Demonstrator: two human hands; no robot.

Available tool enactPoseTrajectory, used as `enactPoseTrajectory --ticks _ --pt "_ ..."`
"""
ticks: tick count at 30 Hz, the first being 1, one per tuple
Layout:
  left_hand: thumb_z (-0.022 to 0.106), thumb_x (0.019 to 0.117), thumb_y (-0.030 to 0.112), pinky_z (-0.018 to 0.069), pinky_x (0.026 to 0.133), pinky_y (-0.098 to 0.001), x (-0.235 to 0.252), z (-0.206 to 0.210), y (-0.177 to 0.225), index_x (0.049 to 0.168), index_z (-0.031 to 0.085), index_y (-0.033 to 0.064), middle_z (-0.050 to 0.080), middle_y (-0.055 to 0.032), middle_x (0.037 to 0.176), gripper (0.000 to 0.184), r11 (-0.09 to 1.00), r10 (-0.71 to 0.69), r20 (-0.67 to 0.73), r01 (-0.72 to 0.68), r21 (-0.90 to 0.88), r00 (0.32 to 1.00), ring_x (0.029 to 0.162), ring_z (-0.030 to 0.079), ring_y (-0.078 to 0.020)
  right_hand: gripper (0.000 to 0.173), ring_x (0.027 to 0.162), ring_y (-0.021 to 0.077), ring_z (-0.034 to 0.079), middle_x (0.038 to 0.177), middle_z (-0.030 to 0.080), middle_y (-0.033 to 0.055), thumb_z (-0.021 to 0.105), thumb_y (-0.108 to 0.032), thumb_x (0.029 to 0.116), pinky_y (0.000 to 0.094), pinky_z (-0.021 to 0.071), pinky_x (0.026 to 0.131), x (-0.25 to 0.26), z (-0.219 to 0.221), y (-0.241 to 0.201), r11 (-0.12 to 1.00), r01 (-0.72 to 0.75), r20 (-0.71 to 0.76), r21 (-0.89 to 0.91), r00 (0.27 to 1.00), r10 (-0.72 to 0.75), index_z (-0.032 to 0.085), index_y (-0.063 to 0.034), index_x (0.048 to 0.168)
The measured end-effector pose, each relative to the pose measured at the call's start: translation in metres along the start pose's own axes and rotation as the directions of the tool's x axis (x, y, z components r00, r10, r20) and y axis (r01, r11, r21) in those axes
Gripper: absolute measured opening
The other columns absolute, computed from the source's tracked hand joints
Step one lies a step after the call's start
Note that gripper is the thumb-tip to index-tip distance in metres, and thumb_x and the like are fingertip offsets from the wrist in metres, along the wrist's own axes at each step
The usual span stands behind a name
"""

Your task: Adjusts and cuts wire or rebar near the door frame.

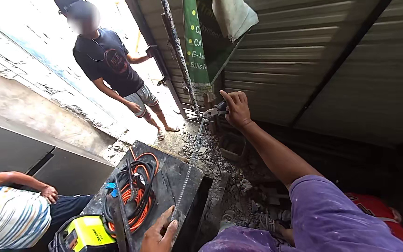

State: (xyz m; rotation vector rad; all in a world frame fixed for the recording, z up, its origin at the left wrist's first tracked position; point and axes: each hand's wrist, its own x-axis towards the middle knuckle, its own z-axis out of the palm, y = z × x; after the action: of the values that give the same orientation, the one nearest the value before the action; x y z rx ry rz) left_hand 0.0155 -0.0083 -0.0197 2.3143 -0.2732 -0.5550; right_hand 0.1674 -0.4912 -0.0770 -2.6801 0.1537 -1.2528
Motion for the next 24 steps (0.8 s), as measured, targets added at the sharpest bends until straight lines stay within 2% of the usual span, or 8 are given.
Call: enactPoseTrajectory --ticks 4,10,13,16,18,20,22,24 --pt "0.059 0.1015 0.024 0.0562 0.054 -0.0316 0.007 0.005 0.009 0.139 0.065 0.0150 0.073 -0.0010 0.084 0.039 1.000 0.022 -0.040 -0.021 0.014 0.999 0.055 0.062 -0.0106 0.071 0.121 0.0347 0.056 0.116 0.065 0.0120 0.065 -0.008 0.0824 0.0539 0.0337 0.115 0.001 -0.010 0.004 0.998 0.061 -0.006 -0.016 0.998 -0.061 0.051 -0.0270 0.150" --pt "0.063 0.1007 0.037 0.0630 0.079 -0.0429 0.021 0.007 0.028 0.143 0.062 0.0177 0.073 -0.0056 0.119 0.047 0.984 -0.037 0.020 0.033 0.172 0.999 0.084 0.074 -0.0176 0.073 0.110 0.0410 0.061 0.115 0.064 0.0199 0.075 -0.009 0.0801 0.0610 0.0481 0.099 -0.033 -0.029 -0.045 0.952 -0.298 0.330 0.069 0.907 0.260 0.051 -0.0186 0.148" --pt "0.063 0.0996 0.042 0.0596 0.083 -0.0420 0.035 0.004 0.039 0.144 0.062 0.0214 0.073 -0.0038 0.109 0.049 0.962 -0.032 0.018 0.026 0.272 0.999 0.087 0.071 -0.0164 0.062 0.110 0.0400 0.061 0.113 0.064 0.0179 0.074 -0.007 0.0812 0.0611 0.0453 0.100 -0.044 -0.037 -0.053 0.920 -0.381 0.260 0.088 0.901 0.348 0.058 -0.0184 0.140" --pt "0.062 0.0990 0.051 0.0562 0.095 -0.0462 0.047 0.001 0.049 0.144 0.061 0.0204 0.074 -0.0046 0.114 0.055 0.920 -0.073 0.058 0.045 0.389 0.996 0.099 0.071 -0.0190 0.084 0.118 0.0415 0.057 0.125 0.060 0.0186 0.074 -0.003 0.0778 0.0618 0.0459 0.100 -0.051 -0.034 -0.035 0.912 -0.389 0.261 0.134 0.901 0.346 0.045 -0.0203 0.155" --pt "0.056 0.0981 0.063 0.0533 0.101 -0.0515 0.058 -0.005 0.057 0.144 0.062 0.0202 0.074 -0.0054 0.118 0.063 0.878 -0.140 0.123 0.066 0.473 0.983 0.109 0.070 -0.0228 0.082 0.119 0.0360 0.060 0.130 0.062 0.0157 0.067 -0.003 0.0862 0.0584 0.0532 0.097 -0.053 -0.039 -0.026 0.861 -0.437 0.361 0.261 0.871 0.333 0.037 -0.0217 0.160" --pt "0.046 0.0958 0.076 0.0503 0.104 -0.0588 0.066 -0.016 0.069 0.144 0.062 0.0220 0.071 -0.0074 0.127 0.074 0.837 -0.181 0.136 0.080 0.541 0.974 0.119 0.067 -0.0281 0.060 0.116 0.0260 0.064 0.133 0.064 0.0124 0.057 -0.006 0.0957 0.0501 0.0553 0.097 -0.070 -0.043 -0.033 0.640 -0.592 0.479 0.490 0.796 0.370 0.047 -0.0186 0.153" --pt "0.044 0.0975 0.074 0.0489 0.104 -0.0627 0.072 -0.024 0.092 0.143 0.062 0.0191 0.067 -0.0124 0.134 0.074 0.831 -0.050 0.033 0.023 0.555 0.998 0.122 0.065 -0.0339 0.039 0.089 0.0197 0.064 0.106 0.065 0.0106 0.058 -0.007 0.0947 0.0400 0.0565 0.082 -0.085 -0.036 -0.055 0.210 -0.691 0.549 0.692 0.692 0.470 0.058 -0.0054 0.134" --pt "0.048 0.1027 0.061 0.0535 0.097 -0.0586 0.083 -0.018 0.123 0.139 0.065 0.0132 0.067 -0.0164 0.128 0.063 0.789 0.246 -0.059 -0.165 0.591 0.967 0.114 0.067 -0.0354 0.011 0.062 0.0160 0.061 0.074 0.060 0.0058 0.053 -0.003 0.0977 0.0351 0.0581 0.065 -0.089 -0.031 -0.085 -0.265 -0.581 0.616 0.770 0.566 0.548 0.055 -0.0011 0.108"
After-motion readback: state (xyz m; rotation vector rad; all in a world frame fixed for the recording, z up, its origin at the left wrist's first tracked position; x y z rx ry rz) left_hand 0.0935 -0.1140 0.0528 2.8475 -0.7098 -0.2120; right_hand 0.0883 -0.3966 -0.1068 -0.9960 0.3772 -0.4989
